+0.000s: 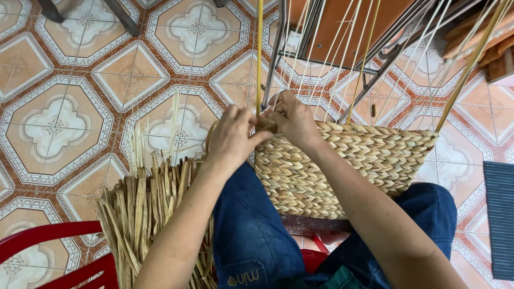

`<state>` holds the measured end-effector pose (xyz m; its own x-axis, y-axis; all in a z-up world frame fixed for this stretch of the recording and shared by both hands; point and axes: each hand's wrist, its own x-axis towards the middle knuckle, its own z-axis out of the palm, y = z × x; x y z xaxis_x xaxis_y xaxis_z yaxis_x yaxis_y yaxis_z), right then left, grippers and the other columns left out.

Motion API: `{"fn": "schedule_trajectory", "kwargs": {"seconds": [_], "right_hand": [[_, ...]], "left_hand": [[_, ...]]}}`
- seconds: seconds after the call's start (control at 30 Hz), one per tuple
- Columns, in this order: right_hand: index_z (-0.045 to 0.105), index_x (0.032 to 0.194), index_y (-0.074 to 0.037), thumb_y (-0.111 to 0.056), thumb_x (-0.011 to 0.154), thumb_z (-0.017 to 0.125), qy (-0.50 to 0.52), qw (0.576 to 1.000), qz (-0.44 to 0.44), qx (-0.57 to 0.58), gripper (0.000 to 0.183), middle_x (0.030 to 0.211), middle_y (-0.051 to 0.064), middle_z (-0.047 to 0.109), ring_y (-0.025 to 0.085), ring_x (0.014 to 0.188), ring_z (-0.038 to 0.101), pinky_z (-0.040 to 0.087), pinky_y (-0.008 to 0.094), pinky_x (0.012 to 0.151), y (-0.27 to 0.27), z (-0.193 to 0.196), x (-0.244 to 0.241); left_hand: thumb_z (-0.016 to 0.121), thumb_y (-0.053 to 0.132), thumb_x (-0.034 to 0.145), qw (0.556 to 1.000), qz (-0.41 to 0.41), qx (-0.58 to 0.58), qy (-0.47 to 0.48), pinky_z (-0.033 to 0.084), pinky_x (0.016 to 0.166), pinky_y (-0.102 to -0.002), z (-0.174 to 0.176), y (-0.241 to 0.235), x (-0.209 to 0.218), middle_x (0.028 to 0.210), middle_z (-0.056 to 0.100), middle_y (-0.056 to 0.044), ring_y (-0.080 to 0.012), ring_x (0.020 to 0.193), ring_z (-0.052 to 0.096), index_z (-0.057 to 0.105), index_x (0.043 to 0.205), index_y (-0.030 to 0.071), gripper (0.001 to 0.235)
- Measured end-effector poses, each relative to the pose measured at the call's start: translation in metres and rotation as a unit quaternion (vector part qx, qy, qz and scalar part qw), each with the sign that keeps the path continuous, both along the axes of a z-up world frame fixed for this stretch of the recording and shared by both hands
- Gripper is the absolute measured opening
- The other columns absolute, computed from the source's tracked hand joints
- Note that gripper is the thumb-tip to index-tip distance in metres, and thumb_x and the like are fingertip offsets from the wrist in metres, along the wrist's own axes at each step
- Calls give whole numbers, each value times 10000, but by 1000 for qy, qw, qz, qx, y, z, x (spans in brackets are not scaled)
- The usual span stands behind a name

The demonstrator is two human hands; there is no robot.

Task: The person sits on the floor with a partially woven water hyacinth basket on their lap and weaves strips over and under the upright stakes, pulling each strip tight and tucking the ends along the rim. They take new strips from a pile beside them and press the woven rows down as they work around the basket.

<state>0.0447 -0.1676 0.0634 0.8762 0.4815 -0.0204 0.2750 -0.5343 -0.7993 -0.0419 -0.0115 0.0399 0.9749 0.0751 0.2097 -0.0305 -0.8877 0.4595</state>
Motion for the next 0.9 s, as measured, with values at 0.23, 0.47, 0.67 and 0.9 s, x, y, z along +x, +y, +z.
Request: {"fn": "schedule_trajectory", "kwargs": {"seconds": [0.23, 0.47, 0.67, 0.9], "right_hand": [[699, 1069, -4, -132, 1007, 686, -123, 989, -11, 82, 143, 936, 95, 786, 150, 792, 762, 623, 301, 679, -12, -6, -20], [761, 1057, -26, -129, 894, 762, -230, 967, 104, 24, 193, 948, 136, 771, 229, 779, 753, 619, 339, 705, 4, -23, -12], [660, 1095, -21, -100, 963, 671, -100, 995, -4, 24, 154, 841, 148, 758, 207, 672, 754, 612, 337, 610, 14, -19, -10], [596, 1044, -9, -111, 939, 680, -54, 995, -82, 23, 169, 780, 136, 759, 230, 633, 742, 569, 362, 583, 25, -24, -4]], "left_hand": [[747, 387, 928, 978, -8, -79, 193, 557, 894, -385, 10, 16, -2, 964, 783, -32, -196, 908, 733, 725, 1101, 147, 297], [809, 281, 827, 986, -71, -12, -152, 557, 772, -372, 51, 34, -13, 934, 669, -33, -222, 866, 644, 766, 997, 170, 207], [755, 250, 989, 952, -25, -75, -295, 550, 816, -338, 3, 14, 0, 995, 697, -6, -191, 930, 636, 703, 987, 124, 136], [539, 247, 1125, 859, 50, -503, 82, 506, 595, -293, -80, 24, 56, 881, 681, -192, -77, 619, 565, 716, 1350, 102, 321]]}}
